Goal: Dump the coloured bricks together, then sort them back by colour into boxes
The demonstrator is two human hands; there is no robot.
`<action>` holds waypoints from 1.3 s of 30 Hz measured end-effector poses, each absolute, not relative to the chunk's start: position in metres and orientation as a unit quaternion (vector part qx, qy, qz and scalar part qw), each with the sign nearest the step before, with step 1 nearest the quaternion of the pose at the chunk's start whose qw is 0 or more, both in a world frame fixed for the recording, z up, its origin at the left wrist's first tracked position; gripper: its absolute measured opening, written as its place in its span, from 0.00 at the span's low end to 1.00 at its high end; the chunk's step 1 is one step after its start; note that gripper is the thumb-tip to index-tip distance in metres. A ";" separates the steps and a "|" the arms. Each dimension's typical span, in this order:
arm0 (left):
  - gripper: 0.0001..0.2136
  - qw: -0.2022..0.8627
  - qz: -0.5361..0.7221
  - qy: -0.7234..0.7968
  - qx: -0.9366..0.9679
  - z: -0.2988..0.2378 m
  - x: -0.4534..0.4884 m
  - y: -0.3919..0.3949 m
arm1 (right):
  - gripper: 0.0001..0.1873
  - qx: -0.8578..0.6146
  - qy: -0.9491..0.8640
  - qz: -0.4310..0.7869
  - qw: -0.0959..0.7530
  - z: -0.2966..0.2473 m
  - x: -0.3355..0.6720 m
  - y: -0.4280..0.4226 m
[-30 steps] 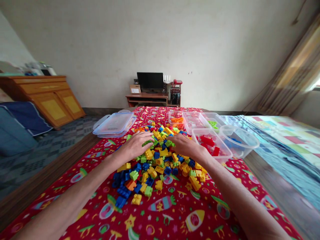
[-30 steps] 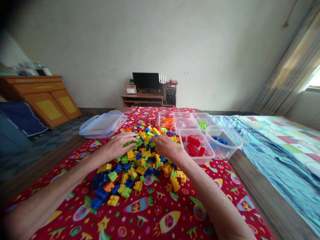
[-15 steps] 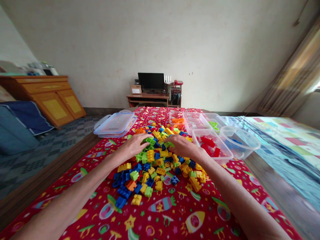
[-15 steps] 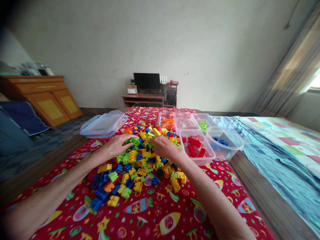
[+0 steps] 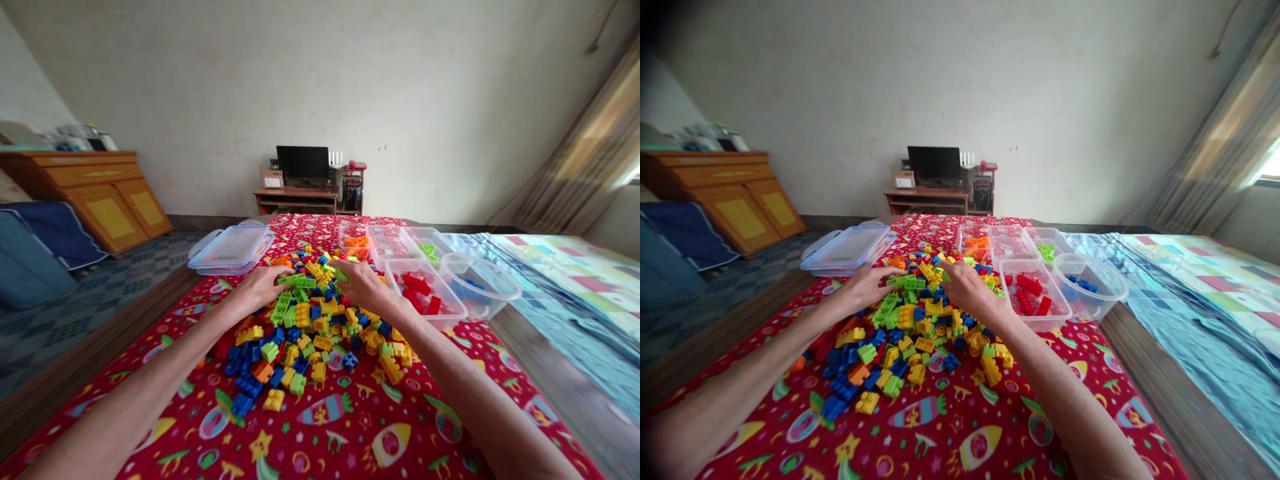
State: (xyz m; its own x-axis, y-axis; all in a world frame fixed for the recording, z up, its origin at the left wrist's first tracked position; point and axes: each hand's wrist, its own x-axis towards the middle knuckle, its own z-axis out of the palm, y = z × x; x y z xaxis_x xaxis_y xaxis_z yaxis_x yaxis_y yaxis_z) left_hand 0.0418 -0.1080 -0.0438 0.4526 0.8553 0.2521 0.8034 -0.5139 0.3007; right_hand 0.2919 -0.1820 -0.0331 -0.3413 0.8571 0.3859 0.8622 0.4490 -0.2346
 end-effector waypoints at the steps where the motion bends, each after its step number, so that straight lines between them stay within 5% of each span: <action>1: 0.17 0.062 0.203 0.493 0.844 -0.042 0.041 -0.108 | 0.26 -0.527 -0.816 -0.003 0.238 -0.033 0.291 -0.181; 8: 0.23 0.076 0.330 0.444 0.830 -0.023 0.053 -0.132 | 0.23 -0.509 -0.800 0.000 0.317 -0.020 0.286 -0.186; 18: 0.44 0.448 0.352 0.384 0.727 -0.025 0.079 -0.155 | 0.22 -0.352 -0.878 0.032 0.322 -0.030 0.270 -0.192; 22: 0.42 0.466 0.349 0.390 0.714 -0.026 0.076 -0.152 | 0.25 -0.365 -0.888 0.050 0.274 -0.032 0.270 -0.191; 28: 0.28 0.342 0.332 0.366 0.799 -0.029 0.072 -0.147 | 0.26 -0.542 -0.825 -0.055 0.148 -0.007 0.309 -0.185; 39: 0.19 0.335 0.303 0.346 0.823 -0.021 0.069 -0.152 | 0.23 -0.783 -0.595 -0.115 0.142 0.023 0.489 -0.123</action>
